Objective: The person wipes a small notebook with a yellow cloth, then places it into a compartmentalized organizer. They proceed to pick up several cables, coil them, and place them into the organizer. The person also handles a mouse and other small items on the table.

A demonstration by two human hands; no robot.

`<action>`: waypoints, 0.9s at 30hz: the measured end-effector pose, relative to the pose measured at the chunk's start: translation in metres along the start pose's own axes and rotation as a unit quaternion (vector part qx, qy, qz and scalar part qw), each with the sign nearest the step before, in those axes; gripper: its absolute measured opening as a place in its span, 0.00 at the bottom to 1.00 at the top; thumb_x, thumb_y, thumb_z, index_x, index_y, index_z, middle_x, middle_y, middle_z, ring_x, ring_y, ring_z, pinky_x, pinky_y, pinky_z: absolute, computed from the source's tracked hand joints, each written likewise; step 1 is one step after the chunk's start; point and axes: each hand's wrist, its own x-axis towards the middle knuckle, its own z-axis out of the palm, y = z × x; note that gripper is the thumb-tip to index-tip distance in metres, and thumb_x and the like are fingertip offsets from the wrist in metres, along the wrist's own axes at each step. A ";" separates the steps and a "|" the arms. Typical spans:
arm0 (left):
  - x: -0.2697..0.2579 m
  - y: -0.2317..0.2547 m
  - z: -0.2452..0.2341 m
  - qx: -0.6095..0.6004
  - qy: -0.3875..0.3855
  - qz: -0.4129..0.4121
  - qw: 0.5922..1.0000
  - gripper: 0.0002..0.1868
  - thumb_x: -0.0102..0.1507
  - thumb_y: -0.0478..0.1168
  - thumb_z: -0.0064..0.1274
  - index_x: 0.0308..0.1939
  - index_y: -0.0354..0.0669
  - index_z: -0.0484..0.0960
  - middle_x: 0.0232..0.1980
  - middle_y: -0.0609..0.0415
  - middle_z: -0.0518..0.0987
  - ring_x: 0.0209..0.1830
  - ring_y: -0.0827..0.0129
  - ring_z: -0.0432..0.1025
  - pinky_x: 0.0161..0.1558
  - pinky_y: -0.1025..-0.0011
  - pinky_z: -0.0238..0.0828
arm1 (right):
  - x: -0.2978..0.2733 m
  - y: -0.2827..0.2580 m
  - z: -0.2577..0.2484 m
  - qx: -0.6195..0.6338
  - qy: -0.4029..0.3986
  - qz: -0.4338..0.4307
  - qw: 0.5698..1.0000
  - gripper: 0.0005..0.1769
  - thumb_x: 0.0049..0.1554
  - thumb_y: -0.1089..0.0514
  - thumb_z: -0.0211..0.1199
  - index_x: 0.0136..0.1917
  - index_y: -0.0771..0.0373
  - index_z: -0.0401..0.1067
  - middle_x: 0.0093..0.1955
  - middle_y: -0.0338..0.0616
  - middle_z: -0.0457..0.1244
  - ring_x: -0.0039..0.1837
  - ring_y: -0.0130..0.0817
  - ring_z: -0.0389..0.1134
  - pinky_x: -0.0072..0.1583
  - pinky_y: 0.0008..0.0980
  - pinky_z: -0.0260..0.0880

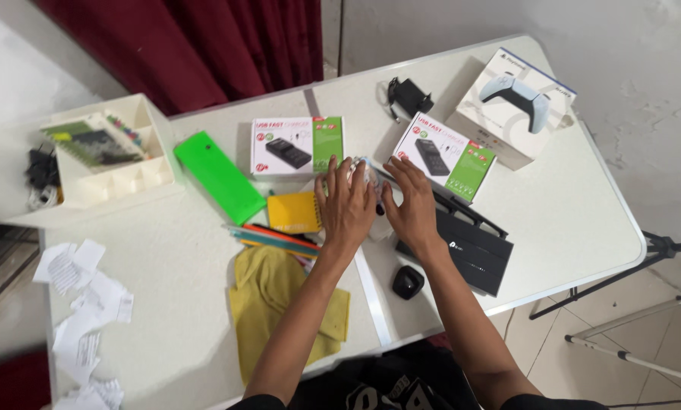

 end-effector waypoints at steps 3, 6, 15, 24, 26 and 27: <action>0.027 0.008 0.019 -0.016 -0.008 0.013 1.000 0.21 0.67 0.43 0.51 0.63 0.40 0.76 0.68 0.42 0.71 0.78 0.48 0.57 0.72 0.41 0.46 | 0.022 0.022 -0.002 -0.018 0.018 0.002 1.000 0.18 0.58 0.63 0.64 0.62 0.67 0.74 0.67 0.57 0.65 0.74 0.57 0.62 0.72 0.50 0.61; 0.053 0.018 0.041 -0.025 -0.018 0.008 0.999 0.21 0.67 0.43 0.51 0.62 0.40 0.76 0.68 0.41 0.71 0.78 0.47 0.56 0.72 0.42 0.47 | 0.046 0.044 0.002 -0.038 0.036 0.009 0.999 0.18 0.58 0.63 0.63 0.62 0.67 0.75 0.66 0.57 0.66 0.73 0.56 0.63 0.71 0.51 0.62; 0.117 0.019 0.116 -0.004 -0.128 -0.012 0.992 0.25 0.68 0.43 0.49 0.68 0.39 0.71 0.68 0.38 0.71 0.77 0.42 0.57 0.72 0.41 0.49 | 0.085 0.120 0.022 -0.103 0.045 0.055 0.992 0.20 0.60 0.61 0.62 0.66 0.66 0.71 0.68 0.64 0.64 0.73 0.61 0.61 0.71 0.52 0.61; 0.152 -0.007 0.181 -0.025 -0.143 -0.014 0.989 0.34 0.64 0.39 0.48 0.76 0.43 0.63 0.74 0.32 0.62 0.75 0.36 0.54 0.68 0.36 0.45 | 0.107 0.144 0.039 -0.157 0.006 0.084 0.984 0.29 0.57 0.60 0.61 0.72 0.61 0.68 0.69 0.68 0.61 0.71 0.60 0.62 0.68 0.55 0.58; 0.149 -0.011 0.188 -0.011 -0.147 -0.003 0.989 0.31 0.66 0.39 0.48 0.74 0.39 0.65 0.75 0.38 0.64 0.76 0.39 0.55 0.71 0.36 0.45 | 0.109 0.147 0.042 -0.125 -0.004 0.095 0.988 0.29 0.57 0.62 0.59 0.72 0.64 0.67 0.70 0.66 0.62 0.71 0.58 0.63 0.69 0.54 0.58; 0.149 -0.014 0.190 -0.003 -0.148 0.003 0.989 0.29 0.67 0.40 0.47 0.72 0.37 0.66 0.75 0.41 0.66 0.77 0.40 0.56 0.72 0.37 0.46 | 0.110 0.148 0.043 -0.116 0.003 0.094 0.989 0.29 0.57 0.62 0.60 0.71 0.65 0.67 0.70 0.67 0.62 0.70 0.58 0.64 0.68 0.54 0.60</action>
